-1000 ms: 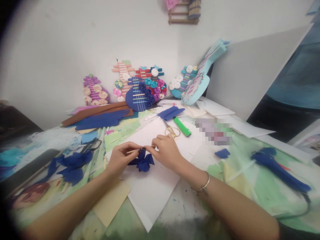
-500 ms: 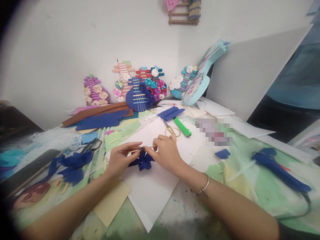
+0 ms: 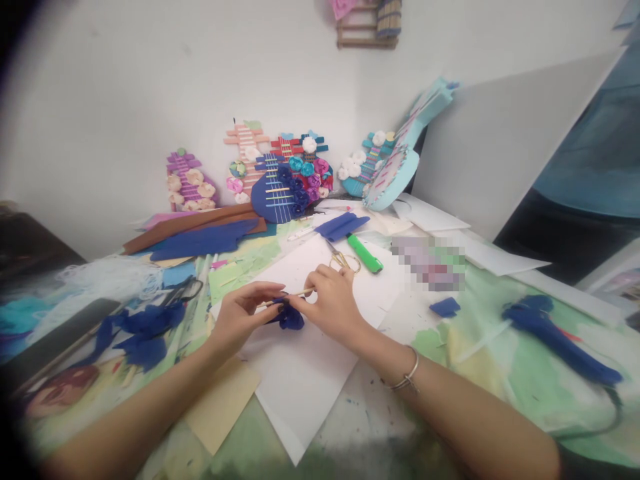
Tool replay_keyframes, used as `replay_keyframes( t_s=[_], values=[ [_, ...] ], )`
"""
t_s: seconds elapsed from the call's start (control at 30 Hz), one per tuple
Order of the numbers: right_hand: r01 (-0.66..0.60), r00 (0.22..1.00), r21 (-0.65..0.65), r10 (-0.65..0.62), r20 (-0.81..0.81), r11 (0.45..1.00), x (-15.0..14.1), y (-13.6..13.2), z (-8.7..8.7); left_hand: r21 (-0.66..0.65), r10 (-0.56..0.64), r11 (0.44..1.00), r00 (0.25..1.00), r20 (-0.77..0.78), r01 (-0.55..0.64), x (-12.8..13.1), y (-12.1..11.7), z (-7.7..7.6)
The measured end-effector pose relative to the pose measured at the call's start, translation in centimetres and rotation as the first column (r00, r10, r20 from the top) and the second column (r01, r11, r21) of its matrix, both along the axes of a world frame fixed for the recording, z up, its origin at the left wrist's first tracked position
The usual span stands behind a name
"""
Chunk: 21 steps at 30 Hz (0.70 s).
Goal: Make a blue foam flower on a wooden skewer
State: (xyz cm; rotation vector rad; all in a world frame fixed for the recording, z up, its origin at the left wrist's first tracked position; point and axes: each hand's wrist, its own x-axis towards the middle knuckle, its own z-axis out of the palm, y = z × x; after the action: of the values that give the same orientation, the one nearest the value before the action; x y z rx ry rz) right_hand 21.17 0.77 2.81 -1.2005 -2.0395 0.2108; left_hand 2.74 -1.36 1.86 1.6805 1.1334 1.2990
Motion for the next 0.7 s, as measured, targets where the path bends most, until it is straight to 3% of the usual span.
replay_keyframes(
  t_s=[0.2, 0.47, 0.7],
  values=[
    [-0.016, 1.000, 0.063, 0.017, -0.001, 0.998, 0.09, 0.10, -0.17, -0.014, 0.031, 0.999, 0.999, -0.019, -0.031, -0.14, 0.15, 0.02],
    [-0.040, 0.998, 0.208, 0.030, 0.051, 0.977, 0.44, 0.34, -0.60, -0.096, -0.023, 0.995, 0.997, 0.074, 0.030, -0.23, 0.22, -0.10],
    [-0.054, 0.997, 0.242, 0.038, 0.073, 0.969, 0.36, 0.19, -0.53, -0.061, 0.024, 0.998, 1.000, -0.019, -0.025, -0.21, 0.33, -0.11]
  ],
)
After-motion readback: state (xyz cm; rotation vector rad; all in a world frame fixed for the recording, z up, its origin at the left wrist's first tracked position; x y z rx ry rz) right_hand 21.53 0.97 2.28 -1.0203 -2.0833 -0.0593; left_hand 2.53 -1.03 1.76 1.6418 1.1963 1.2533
